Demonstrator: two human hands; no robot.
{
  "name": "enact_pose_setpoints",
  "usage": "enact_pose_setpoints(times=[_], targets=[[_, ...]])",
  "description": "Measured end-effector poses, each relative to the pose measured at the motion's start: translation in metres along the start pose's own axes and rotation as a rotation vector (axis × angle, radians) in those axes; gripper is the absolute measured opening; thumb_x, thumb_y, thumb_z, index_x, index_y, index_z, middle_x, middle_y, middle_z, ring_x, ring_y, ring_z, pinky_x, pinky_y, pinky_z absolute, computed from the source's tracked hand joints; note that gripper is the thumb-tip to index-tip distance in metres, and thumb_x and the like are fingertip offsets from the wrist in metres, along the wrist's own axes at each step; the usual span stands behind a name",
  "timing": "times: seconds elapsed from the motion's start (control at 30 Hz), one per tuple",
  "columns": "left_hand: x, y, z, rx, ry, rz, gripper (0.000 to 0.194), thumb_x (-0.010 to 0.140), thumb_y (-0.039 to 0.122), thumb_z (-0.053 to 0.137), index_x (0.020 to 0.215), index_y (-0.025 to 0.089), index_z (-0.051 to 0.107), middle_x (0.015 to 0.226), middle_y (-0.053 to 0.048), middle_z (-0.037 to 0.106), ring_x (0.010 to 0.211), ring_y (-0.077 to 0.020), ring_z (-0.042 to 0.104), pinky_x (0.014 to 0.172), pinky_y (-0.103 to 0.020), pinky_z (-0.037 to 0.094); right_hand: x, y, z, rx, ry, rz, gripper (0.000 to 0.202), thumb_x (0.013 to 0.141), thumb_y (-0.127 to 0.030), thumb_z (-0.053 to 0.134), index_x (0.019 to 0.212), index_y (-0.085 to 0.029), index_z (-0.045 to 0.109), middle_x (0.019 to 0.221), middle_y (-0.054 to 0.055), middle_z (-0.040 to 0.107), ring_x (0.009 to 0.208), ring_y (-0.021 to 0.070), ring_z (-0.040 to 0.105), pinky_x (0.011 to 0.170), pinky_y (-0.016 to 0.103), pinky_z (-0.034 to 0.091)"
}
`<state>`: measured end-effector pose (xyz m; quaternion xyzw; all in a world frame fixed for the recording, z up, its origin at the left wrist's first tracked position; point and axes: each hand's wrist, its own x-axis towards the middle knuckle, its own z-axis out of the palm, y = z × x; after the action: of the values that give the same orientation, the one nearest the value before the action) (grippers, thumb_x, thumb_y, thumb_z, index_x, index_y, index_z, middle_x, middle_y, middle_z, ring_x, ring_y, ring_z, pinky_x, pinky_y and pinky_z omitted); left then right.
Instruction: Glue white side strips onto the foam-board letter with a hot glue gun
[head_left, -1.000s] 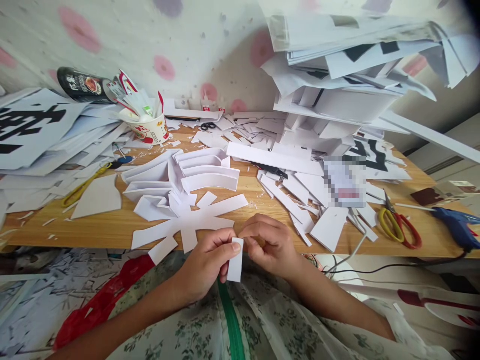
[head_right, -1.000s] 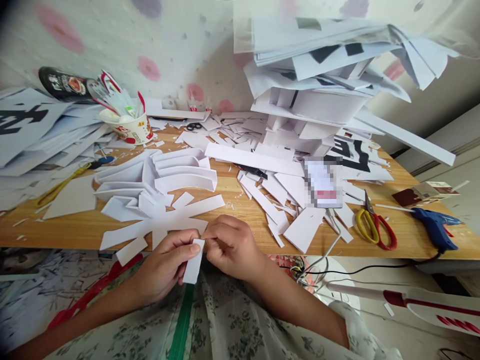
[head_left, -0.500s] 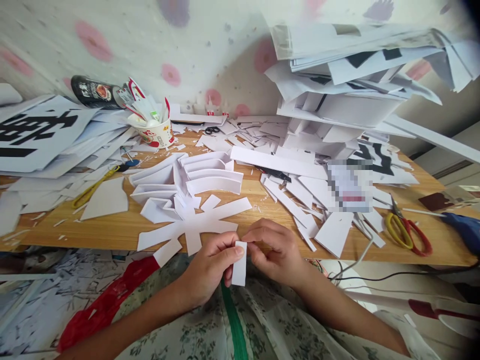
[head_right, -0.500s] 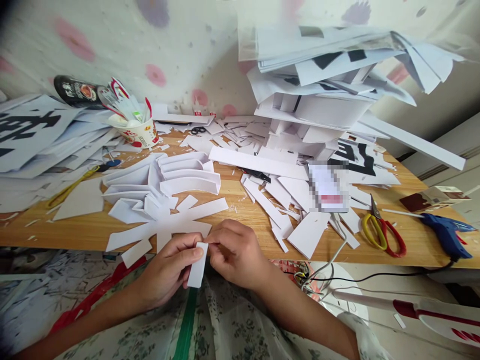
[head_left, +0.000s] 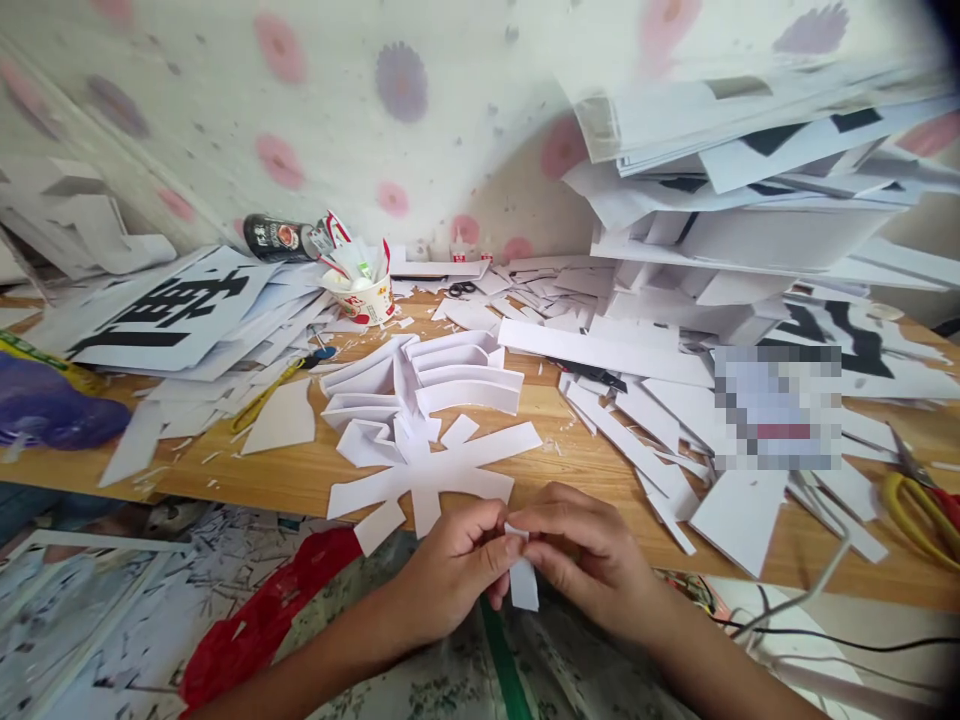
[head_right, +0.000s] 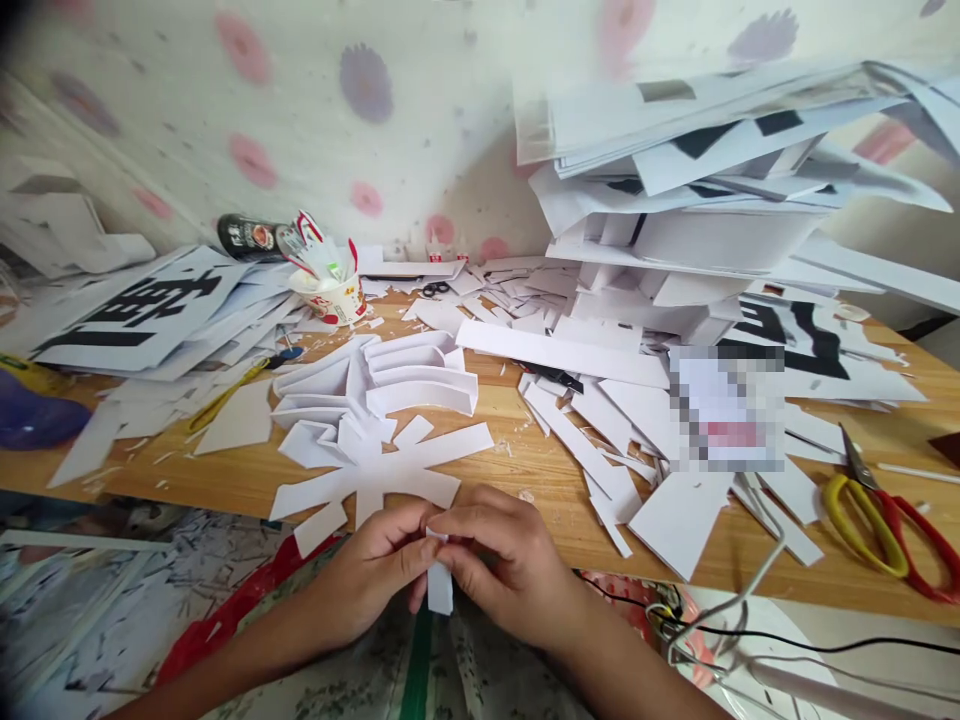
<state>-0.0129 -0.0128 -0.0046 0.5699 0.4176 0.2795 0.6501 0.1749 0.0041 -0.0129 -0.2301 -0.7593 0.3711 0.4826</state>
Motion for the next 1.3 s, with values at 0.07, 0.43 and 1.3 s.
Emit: enact_pose_setpoints(times=[0.07,0.43,1.3], targets=[[0.001,-0.001,0.001,0.007,0.001,-0.003,0.047,0.088,0.062,0.050,0.077,0.017,0.049,0.056,0.004,0.048,0.049,-0.0098,0.045,0.050,-0.021,0.033,0.000,0.000,0.001,0.006,0.020,0.012,0.024,0.089,-0.015,0.062,0.111,-0.024,0.068,0.082,0.004,0.067,0.073,0.0142,0.062,0.064,0.025,0.049],[-0.005,0.008,-0.012,0.071,0.093,0.042,0.044,0.081,0.058,0.060,0.068,0.017,0.051,0.050,0.003,0.049,0.044,-0.0095,0.042,0.047,-0.021,0.031,0.012,-0.011,0.000,0.119,-0.130,0.208,0.024,0.088,-0.025,0.067,0.112,-0.024,0.070,0.083,0.002,0.066,0.070,0.0125,0.059,0.065,0.024,0.048],[-0.012,0.010,-0.123,1.313,0.762,0.564,0.026,0.092,0.019,0.049,0.109,0.020,0.068,0.117,-0.007,0.069,0.117,-0.0288,0.054,0.104,-0.050,0.036,0.125,0.064,0.055,-0.648,-0.074,0.256,0.013,0.081,-0.011,0.062,0.074,-0.018,0.070,0.065,0.001,0.068,0.056,0.0139,0.055,0.056,0.025,0.037]])
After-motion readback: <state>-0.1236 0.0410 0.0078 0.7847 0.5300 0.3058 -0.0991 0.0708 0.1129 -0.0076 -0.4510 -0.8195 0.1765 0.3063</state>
